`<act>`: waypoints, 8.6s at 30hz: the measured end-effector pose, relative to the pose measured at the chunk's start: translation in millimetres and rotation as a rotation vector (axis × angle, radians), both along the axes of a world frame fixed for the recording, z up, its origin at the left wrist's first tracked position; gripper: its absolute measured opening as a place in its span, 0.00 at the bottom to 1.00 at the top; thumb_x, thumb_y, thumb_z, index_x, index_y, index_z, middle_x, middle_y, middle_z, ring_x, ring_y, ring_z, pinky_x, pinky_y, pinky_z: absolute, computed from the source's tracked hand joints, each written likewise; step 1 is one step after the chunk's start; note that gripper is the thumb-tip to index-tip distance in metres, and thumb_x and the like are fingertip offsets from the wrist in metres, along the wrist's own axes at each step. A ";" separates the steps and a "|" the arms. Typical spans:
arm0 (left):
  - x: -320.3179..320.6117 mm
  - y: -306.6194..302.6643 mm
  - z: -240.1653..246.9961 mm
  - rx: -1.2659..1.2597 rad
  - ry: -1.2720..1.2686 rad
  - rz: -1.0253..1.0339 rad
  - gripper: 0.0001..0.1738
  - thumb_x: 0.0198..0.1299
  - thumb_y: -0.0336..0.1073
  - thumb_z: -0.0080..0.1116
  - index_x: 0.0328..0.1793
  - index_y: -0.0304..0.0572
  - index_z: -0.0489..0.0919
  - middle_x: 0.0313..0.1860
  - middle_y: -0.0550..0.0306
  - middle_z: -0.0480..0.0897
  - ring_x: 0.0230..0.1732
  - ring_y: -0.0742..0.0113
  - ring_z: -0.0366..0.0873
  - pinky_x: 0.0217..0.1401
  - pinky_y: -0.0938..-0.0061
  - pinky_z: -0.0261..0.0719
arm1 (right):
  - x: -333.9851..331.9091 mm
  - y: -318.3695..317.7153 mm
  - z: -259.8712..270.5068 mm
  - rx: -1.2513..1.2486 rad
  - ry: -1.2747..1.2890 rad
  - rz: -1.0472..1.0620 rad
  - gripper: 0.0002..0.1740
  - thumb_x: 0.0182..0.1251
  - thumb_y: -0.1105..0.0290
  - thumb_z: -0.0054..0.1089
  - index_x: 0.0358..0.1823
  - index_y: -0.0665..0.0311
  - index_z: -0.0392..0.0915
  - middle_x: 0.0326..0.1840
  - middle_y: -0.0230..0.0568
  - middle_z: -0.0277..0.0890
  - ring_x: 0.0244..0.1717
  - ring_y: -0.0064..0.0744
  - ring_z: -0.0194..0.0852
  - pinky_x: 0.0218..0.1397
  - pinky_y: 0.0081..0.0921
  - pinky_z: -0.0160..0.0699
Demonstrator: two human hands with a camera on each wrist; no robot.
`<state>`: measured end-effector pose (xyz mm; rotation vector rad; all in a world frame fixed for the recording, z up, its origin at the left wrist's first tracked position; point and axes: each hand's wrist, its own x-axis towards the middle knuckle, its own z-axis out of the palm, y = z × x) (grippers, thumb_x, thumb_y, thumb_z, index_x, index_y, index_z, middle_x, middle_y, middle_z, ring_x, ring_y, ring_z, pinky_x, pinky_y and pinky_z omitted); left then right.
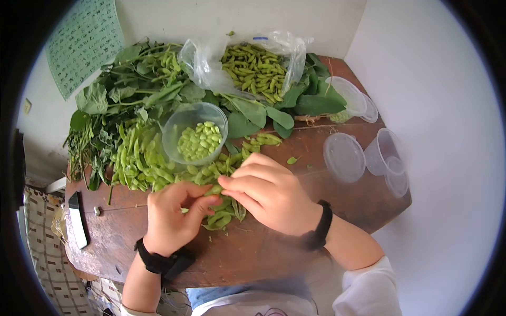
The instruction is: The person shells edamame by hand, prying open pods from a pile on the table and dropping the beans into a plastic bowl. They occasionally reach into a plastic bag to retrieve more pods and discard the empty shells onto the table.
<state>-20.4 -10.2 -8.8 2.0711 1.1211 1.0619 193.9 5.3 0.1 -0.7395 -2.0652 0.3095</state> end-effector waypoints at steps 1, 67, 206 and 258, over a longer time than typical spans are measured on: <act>1.9 0.0 1.2 -0.183 -0.123 -0.021 0.08 0.64 0.30 0.66 0.40 0.29 0.81 0.33 0.52 0.88 0.30 0.70 0.86 0.29 0.77 0.85 | 0.2 -1.1 -0.2 -0.011 -0.008 0.001 0.11 0.55 0.81 0.72 0.41 0.70 0.83 0.35 0.41 0.79 0.34 0.40 0.75 0.37 0.33 0.76; -5.9 1.6 2.7 -0.603 -0.601 -0.188 0.09 0.67 0.30 0.65 0.46 0.29 0.85 0.35 0.54 0.86 0.31 0.75 0.82 0.32 0.81 0.82 | 2.7 -6.0 5.7 -1.011 0.270 0.245 0.09 0.72 0.71 0.64 0.42 0.72 0.87 0.33 0.37 0.87 0.34 0.18 0.79 0.40 0.19 0.78; 34.1 0.6 19.0 0.440 0.193 0.180 0.11 0.45 0.26 0.74 0.37 0.39 0.87 0.47 0.57 0.81 0.43 0.59 0.76 0.45 0.66 0.75 | 1.9 -3.9 -14.7 -0.146 0.134 -0.158 0.06 0.59 0.73 0.68 0.36 0.67 0.84 0.29 0.45 0.81 0.34 0.45 0.79 0.39 0.38 0.77; 40.4 -6.8 16.8 0.064 -0.030 0.267 0.08 0.51 0.26 0.69 0.37 0.34 0.81 0.54 0.52 0.80 0.25 0.73 0.79 0.28 0.78 0.75 | -4.5 -9.6 -5.0 -0.035 0.154 -0.151 0.06 0.58 0.75 0.69 0.36 0.67 0.84 0.29 0.45 0.81 0.32 0.44 0.81 0.36 0.36 0.80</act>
